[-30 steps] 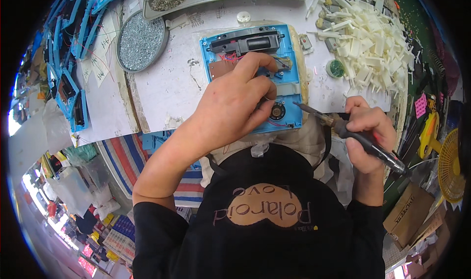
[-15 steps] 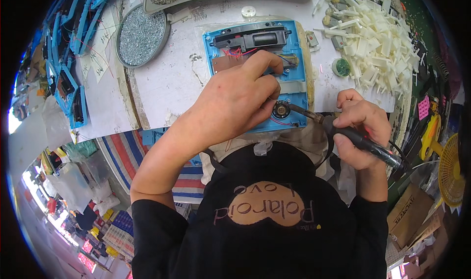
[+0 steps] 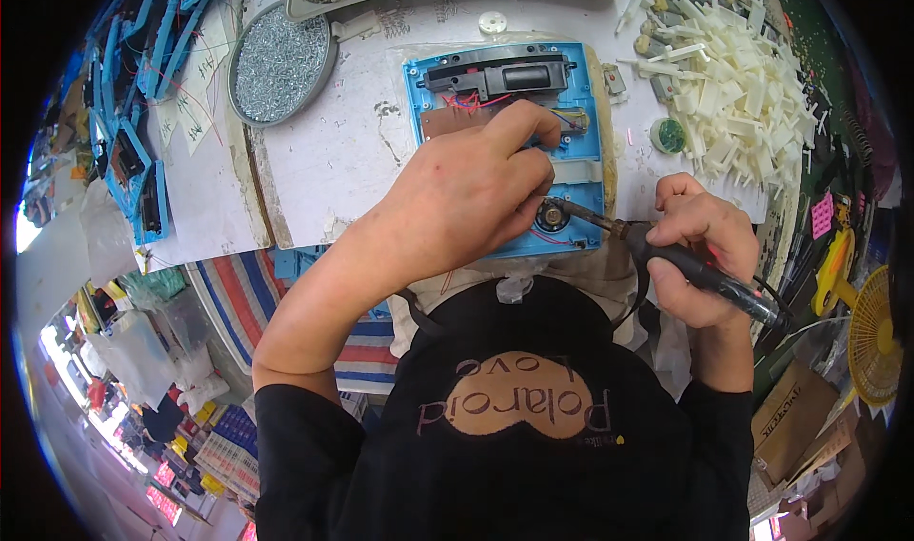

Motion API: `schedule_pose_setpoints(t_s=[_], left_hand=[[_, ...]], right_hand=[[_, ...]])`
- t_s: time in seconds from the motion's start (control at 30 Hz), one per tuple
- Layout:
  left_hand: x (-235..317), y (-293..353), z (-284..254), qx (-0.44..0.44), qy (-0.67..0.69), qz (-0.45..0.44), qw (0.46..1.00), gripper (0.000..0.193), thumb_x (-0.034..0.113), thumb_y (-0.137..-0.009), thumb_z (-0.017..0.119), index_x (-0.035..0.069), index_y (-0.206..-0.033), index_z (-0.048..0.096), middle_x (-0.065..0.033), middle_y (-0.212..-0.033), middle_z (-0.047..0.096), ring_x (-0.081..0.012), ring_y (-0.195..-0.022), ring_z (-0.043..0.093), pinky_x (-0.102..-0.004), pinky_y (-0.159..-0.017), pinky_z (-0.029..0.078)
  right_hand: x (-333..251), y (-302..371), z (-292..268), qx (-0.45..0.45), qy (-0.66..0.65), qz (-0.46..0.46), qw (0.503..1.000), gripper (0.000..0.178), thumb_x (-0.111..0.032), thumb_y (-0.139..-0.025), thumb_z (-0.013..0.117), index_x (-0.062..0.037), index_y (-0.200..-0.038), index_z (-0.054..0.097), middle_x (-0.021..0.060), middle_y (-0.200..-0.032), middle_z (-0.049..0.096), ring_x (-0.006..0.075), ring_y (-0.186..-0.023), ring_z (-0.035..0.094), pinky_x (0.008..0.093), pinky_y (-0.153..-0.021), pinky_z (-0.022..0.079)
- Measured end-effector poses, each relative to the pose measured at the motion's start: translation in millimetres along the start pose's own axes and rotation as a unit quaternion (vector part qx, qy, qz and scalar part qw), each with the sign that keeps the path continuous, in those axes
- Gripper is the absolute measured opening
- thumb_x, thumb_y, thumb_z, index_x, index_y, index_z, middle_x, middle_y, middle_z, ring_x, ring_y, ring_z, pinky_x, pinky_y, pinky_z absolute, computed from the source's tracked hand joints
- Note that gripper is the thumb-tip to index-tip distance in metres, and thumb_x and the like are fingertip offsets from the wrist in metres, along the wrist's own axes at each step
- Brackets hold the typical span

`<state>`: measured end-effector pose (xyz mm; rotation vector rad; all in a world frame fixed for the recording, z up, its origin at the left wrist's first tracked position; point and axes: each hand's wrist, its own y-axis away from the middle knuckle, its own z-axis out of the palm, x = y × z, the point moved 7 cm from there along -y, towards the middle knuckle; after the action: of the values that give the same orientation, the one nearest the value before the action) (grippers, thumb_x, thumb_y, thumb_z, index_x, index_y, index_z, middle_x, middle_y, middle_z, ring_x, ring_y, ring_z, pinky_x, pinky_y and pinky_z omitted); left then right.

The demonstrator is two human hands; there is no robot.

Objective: The recorder is assembling an electronic device, involving soldering, fitting plastic parts, and using a power screwdriver.

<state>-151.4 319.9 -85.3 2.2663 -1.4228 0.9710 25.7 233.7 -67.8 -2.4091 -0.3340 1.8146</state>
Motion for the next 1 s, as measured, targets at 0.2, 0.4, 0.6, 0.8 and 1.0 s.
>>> schedule_pose_setpoints(t_s=[0.2,0.4,0.6,0.8,1.0], left_hand=[[0,0,0,-0.002,0.002,-0.001,1.0,0.019,0.001,-0.074,0.074,0.006,-0.089,0.063,-0.0096,-0.117,0.06,-0.0253,-0.085,0.066,-0.0362,-0.072,0.055],[-1,0,-1,0.002,0.008,0.002,1.0,0.018,0.003,-0.074,0.075,0.007,-0.088,0.064,-0.0087,-0.116,0.06,-0.0246,-0.086,0.065,-0.0358,-0.073,0.054],[1,0,-1,-0.006,0.007,-0.012,1.0,0.018,0.004,-0.076,0.075,0.008,-0.09,0.065,-0.0084,-0.116,0.059,-0.0249,-0.087,0.065,-0.0362,-0.075,0.053],[1,0,1,0.0,0.004,-0.014,1.0,0.017,0.005,-0.076,0.075,0.008,-0.09,0.066,-0.0084,-0.115,0.059,-0.0256,-0.086,0.065,-0.0369,-0.073,0.053],[1,0,2,0.008,0.003,-0.011,1.0,0.017,0.005,-0.076,0.075,0.008,-0.09,0.065,-0.0083,-0.115,0.058,-0.0258,-0.085,0.065,-0.0372,-0.072,0.053]], right_hand=[[-4,7,-10,0.034,-0.017,-0.011,0.999,0.022,-0.004,-0.065,0.07,-0.0048,-0.087,0.067,-0.0032,-0.054,0.044,0.0145,-0.049,0.036,0.034,-0.069,0.042],[-4,10,-14,0.053,-0.021,-0.021,0.998,0.021,-0.006,-0.066,0.07,-0.0048,-0.087,0.067,-0.0047,-0.053,0.043,0.0128,-0.048,0.036,0.0365,-0.074,0.045],[-2,10,-10,0.03,-0.019,-0.014,0.999,0.021,-0.007,-0.066,0.07,-0.0055,-0.087,0.067,-0.0038,-0.053,0.043,0.014,-0.047,0.037,0.0358,-0.074,0.046],[1,11,-6,-0.002,-0.003,0.018,1.0,0.021,-0.014,-0.07,0.072,-0.003,-0.085,0.063,-0.0023,-0.061,0.045,0.0128,-0.054,0.041,0.0423,-0.081,0.045],[-1,5,-5,0.004,0.0,-0.007,1.0,0.024,-0.005,-0.064,0.071,-0.0046,-0.087,0.067,-0.0018,-0.054,0.046,0.0166,-0.05,0.041,0.0319,-0.065,0.042]])
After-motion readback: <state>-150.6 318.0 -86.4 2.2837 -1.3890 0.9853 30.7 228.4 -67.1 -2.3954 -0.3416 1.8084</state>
